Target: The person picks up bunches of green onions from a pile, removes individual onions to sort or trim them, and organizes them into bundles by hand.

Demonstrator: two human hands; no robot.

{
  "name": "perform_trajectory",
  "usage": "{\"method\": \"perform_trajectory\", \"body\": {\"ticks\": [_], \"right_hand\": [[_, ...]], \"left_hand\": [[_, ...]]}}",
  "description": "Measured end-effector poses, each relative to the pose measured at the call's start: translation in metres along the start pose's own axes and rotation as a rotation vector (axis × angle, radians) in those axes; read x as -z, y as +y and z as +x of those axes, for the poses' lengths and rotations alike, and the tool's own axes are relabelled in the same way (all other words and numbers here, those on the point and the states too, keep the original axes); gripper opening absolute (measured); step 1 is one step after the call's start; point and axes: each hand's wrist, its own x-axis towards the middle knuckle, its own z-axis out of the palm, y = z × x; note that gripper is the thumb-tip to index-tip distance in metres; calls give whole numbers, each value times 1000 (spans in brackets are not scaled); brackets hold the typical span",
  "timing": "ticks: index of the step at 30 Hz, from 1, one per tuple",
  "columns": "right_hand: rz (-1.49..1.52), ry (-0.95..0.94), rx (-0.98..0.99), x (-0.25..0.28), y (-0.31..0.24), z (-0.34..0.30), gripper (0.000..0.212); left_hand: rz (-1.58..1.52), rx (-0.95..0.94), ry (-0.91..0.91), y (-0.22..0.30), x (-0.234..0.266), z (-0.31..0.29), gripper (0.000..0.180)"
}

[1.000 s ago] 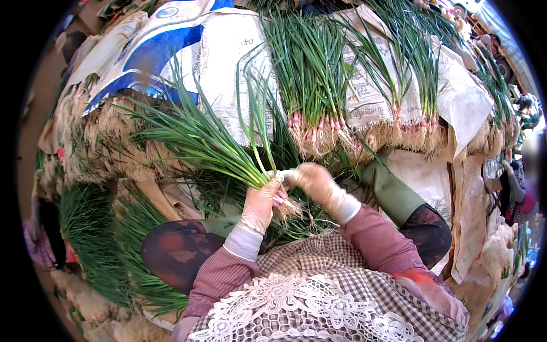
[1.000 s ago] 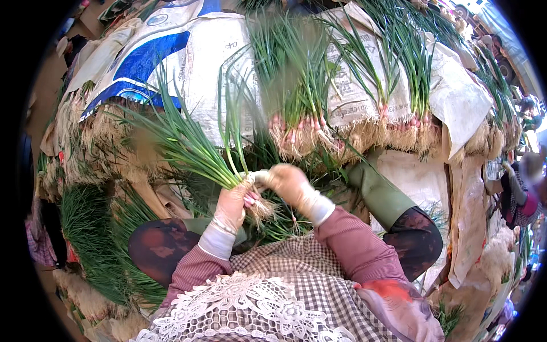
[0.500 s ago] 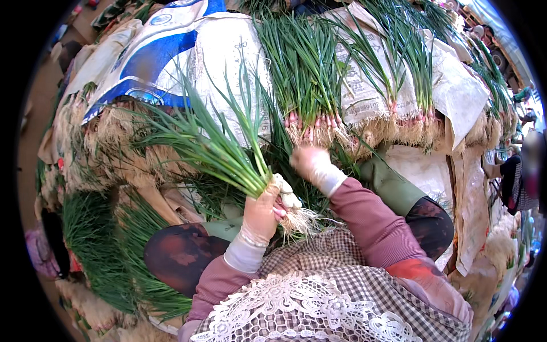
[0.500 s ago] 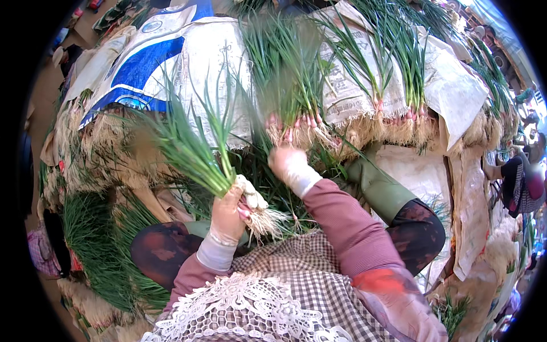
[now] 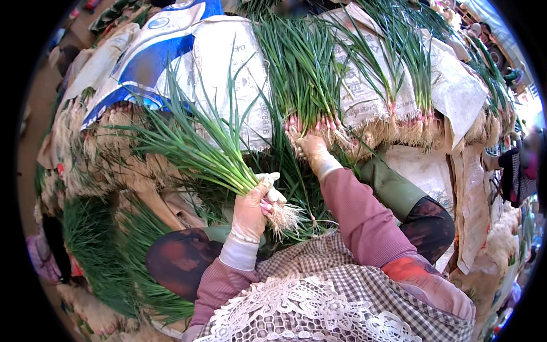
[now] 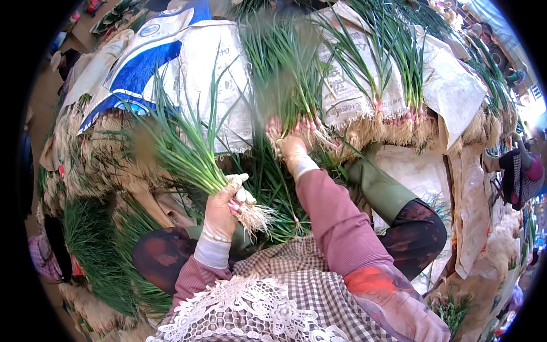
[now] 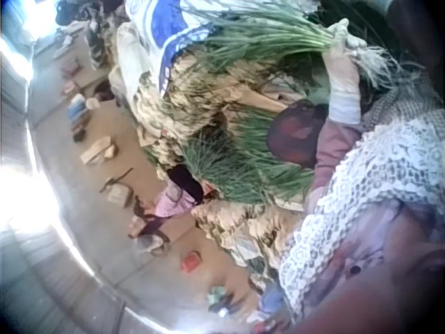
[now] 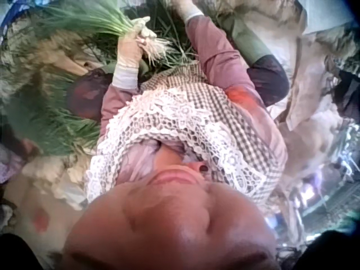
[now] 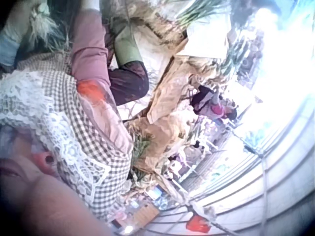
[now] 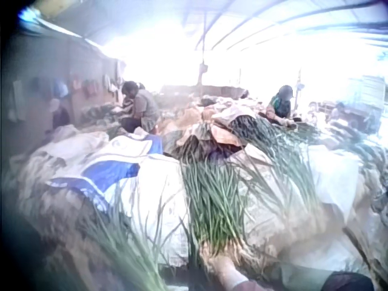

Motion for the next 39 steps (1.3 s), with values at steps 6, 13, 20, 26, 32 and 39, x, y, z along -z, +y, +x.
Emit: {"method": "perform_trajectory", "body": {"ticks": [6,13,20,26,32,39], "right_hand": [[601,51,663,40,-62,-106,13],[204,-184,216,31,-19,-124,18],[-550,-139,703,4,-22,-179,22],[116,-727,286,34,23,-119,33],[338,-149,506,-16,-28,-144,18],[-1265,-481,59,6,20,-121,32]], "left_hand": [[-66,15,-49,3,1,2,22],[97,71,-40,0,2,5,21],[130,202,-6,-21,9,14,17],[81,228,-188,-33,7,13,19],[-218,258,-177,-36,3,6,20],[143,112,-126,-24,0,-1,23]]}}
